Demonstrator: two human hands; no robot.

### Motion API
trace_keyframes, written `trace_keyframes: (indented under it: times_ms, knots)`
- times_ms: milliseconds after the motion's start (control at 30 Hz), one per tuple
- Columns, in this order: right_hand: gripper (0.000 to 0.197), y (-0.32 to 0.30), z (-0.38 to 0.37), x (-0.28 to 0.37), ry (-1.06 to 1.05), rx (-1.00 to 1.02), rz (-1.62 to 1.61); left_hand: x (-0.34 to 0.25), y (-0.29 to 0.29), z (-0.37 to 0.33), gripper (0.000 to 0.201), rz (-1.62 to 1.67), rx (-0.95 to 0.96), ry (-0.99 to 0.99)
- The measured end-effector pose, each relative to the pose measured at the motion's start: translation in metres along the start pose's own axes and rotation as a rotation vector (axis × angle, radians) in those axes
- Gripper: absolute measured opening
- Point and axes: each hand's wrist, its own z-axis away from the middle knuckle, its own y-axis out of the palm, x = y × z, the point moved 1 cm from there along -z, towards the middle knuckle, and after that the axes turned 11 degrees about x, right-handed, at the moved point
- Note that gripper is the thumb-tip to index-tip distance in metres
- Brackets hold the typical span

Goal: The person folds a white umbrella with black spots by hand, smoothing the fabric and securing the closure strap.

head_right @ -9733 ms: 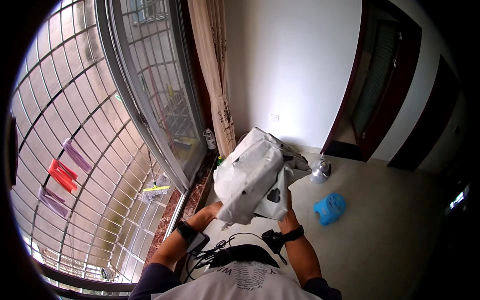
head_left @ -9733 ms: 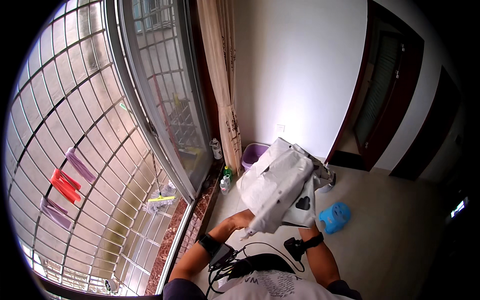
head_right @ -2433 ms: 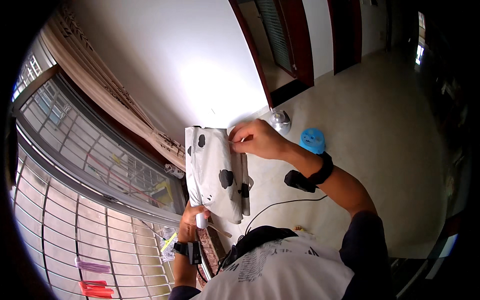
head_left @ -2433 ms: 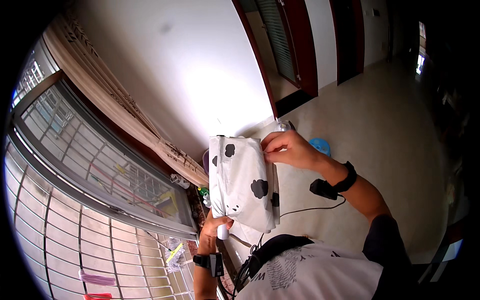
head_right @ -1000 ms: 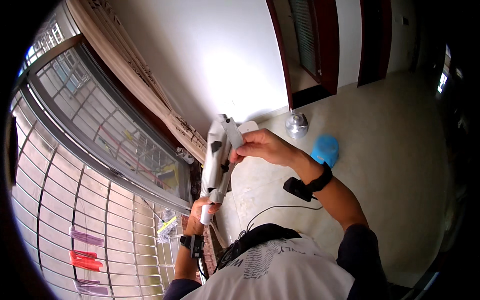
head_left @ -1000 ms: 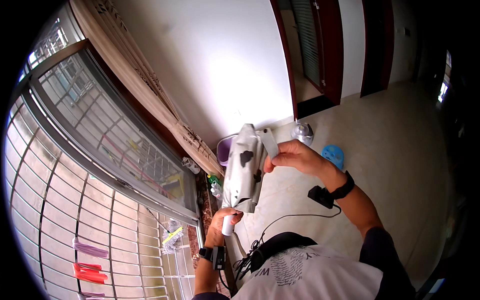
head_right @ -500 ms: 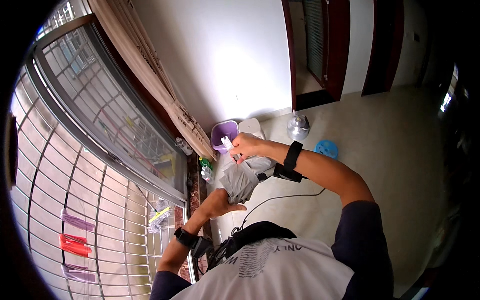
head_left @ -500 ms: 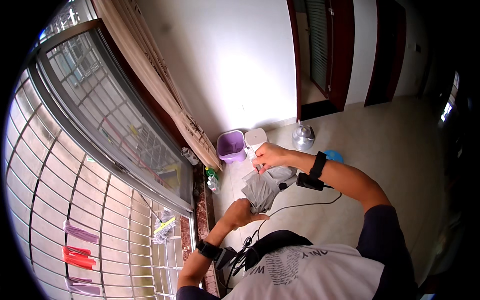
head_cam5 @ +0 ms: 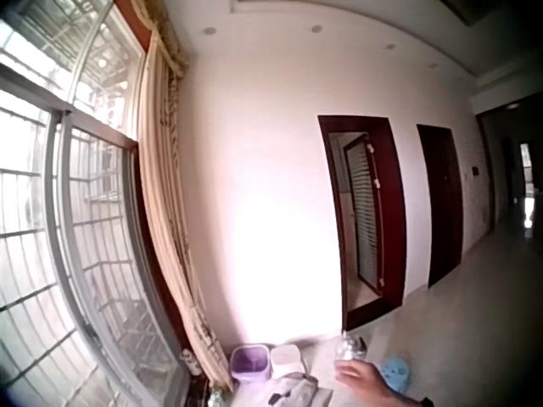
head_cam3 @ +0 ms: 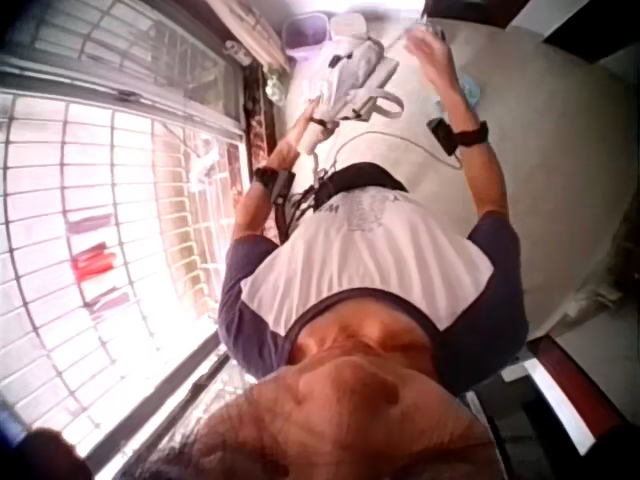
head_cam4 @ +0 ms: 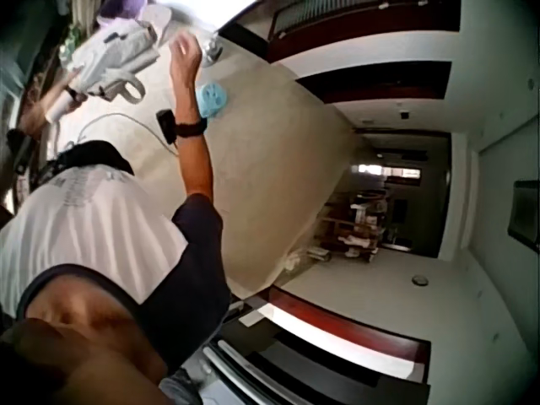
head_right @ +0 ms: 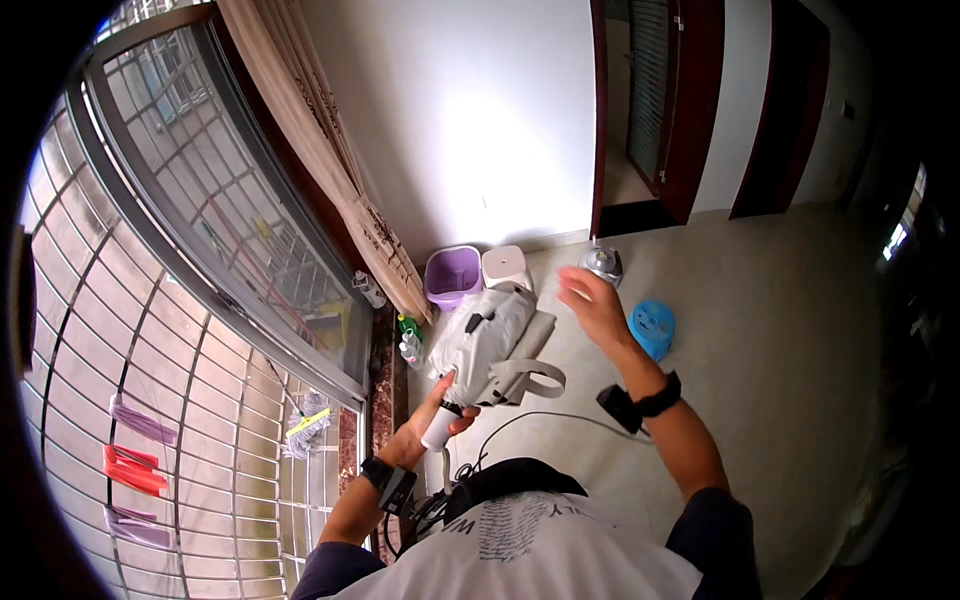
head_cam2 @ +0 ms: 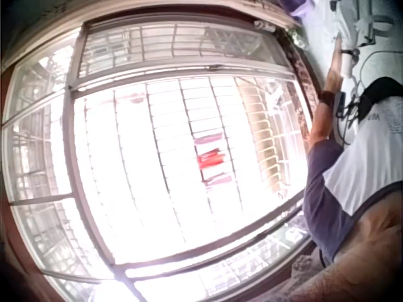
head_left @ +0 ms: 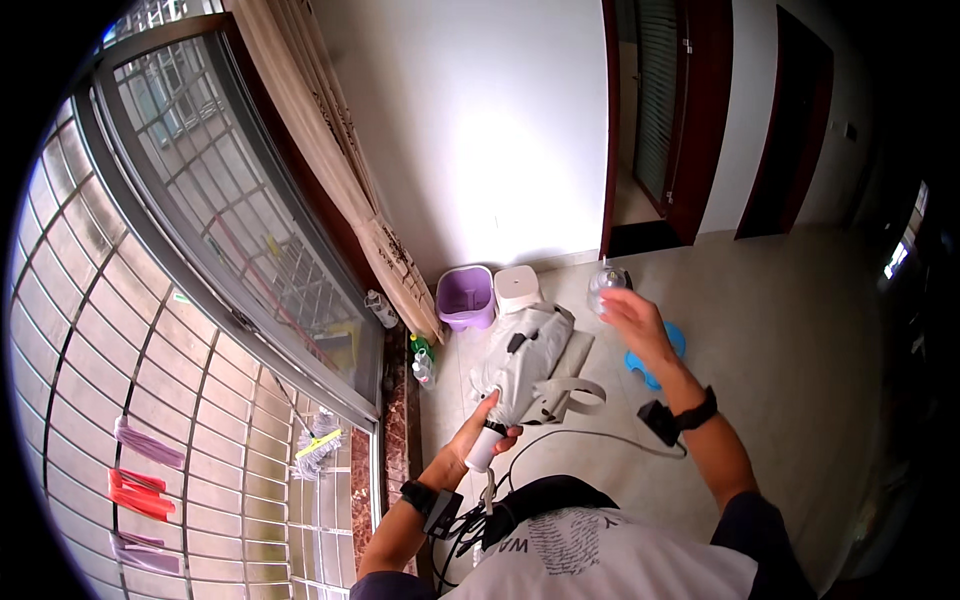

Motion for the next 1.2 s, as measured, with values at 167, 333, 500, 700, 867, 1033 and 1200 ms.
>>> trace_keyframes:
  times_ms: [167, 333, 500, 700, 867, 1033, 1200]
  knots:
    - [0.023, -0.023, 0.061, -0.108, 0.411, -0.140, -0.451, -0.008, 0.010, -0.002, 0.053, 0.201, 0.144, 0.071]
    - [0.031, 0.064, 0.051, -0.017, 0.247, 0.182, -0.645, -0.007, 0.024, -0.002, 0.059, 0.319, 0.343, 0.113]
    - [0.043, 0.098, 0.024, 0.000, 0.209, 0.070, -0.927, 0.018, 0.034, -0.017, 0.065, 0.160, 0.419, 0.110]
    - [0.046, 0.099, 0.005, -0.008, 0.249, -0.129, -0.734, 0.020, 0.037, -0.028, 0.056, -0.267, 0.152, 0.154]
    - [0.041, 0.100, -0.008, -0.018, 0.251, -0.262, -0.711, 0.007, 0.033, -0.029, 0.042, -0.801, -0.159, 0.187]
    - [0.044, 0.100, -0.016, -0.022, 0.314, -0.275, -0.886, -0.001, 0.027, -0.030, 0.047, -1.023, -0.281, 0.132]
    - [0.031, 0.086, -0.013, -0.029, 0.288, -0.341, -0.853, -0.030, 0.024, -0.005, 0.067, -1.011, -0.230, 0.161]
